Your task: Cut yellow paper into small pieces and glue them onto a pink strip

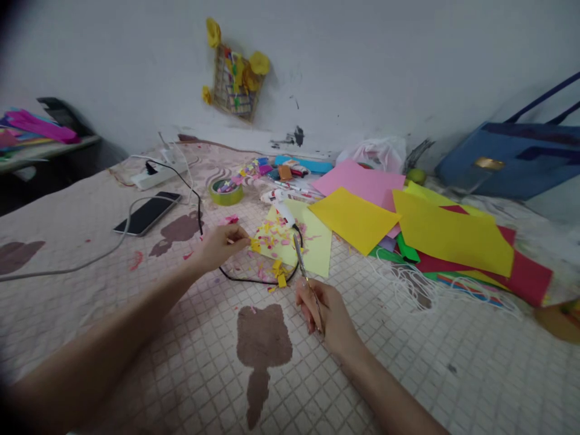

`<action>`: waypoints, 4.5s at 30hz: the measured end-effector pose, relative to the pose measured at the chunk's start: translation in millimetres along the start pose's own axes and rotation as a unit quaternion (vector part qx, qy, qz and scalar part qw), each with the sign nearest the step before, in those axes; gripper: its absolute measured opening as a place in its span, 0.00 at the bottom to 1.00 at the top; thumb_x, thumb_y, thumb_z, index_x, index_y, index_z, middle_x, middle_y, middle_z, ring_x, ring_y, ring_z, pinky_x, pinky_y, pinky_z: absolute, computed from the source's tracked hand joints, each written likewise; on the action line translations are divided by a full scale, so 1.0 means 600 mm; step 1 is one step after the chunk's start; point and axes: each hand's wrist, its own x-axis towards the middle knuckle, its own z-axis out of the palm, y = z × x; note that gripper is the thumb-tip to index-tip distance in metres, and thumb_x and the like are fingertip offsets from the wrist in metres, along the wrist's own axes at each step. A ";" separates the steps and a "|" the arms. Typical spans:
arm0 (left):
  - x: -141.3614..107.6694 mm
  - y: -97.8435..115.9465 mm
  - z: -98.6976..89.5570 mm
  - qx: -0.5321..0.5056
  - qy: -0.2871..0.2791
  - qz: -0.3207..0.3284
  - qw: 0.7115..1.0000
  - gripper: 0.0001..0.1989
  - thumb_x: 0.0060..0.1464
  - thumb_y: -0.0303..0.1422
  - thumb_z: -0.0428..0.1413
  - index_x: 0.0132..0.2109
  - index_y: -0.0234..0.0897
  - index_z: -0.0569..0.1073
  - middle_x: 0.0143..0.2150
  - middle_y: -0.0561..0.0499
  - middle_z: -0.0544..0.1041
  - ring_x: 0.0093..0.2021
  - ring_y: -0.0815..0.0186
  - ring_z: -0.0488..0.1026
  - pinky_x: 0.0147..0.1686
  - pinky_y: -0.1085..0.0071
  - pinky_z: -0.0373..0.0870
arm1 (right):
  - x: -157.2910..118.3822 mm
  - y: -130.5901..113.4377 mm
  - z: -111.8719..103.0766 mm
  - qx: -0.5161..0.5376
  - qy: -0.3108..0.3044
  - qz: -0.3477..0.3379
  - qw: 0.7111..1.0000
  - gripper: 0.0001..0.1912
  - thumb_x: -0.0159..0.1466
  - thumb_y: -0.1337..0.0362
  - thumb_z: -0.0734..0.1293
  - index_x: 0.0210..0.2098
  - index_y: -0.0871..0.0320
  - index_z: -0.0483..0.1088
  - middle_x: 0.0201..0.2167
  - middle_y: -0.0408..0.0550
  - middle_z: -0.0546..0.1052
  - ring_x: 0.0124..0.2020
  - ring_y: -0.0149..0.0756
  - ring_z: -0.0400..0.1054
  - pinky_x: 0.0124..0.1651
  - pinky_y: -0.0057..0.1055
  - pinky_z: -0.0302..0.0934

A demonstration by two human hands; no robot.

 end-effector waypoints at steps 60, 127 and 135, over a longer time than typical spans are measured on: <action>-0.040 0.049 0.063 -0.386 -0.163 -0.118 0.900 0.10 0.47 0.28 0.57 0.38 0.32 0.67 0.32 0.51 0.73 0.30 0.72 0.72 0.34 0.71 0.70 | 0.012 -0.021 -0.005 -0.031 0.055 -0.041 0.997 0.18 0.56 0.49 0.64 0.24 0.58 0.65 0.13 0.36 0.60 0.14 0.26 0.54 0.17 0.24 0.48; -0.064 0.097 0.048 -0.506 -0.054 -0.173 0.844 0.09 0.47 0.32 0.59 0.30 0.32 0.67 0.28 0.51 0.74 0.29 0.72 0.72 0.34 0.73 0.68 | -0.020 -0.019 0.048 -0.078 -0.024 -0.049 0.995 0.20 0.61 0.49 0.58 0.22 0.57 0.57 0.14 0.37 0.59 0.16 0.27 0.54 0.20 0.25 0.46; -0.066 0.095 0.052 -0.515 -0.044 -0.172 0.839 0.09 0.46 0.32 0.59 0.30 0.31 0.67 0.28 0.51 0.74 0.29 0.72 0.72 0.35 0.73 0.68 | -0.021 -0.013 0.048 -0.086 -0.018 -0.043 0.995 0.20 0.61 0.49 0.57 0.22 0.57 0.58 0.14 0.37 0.59 0.16 0.27 0.54 0.19 0.25 0.46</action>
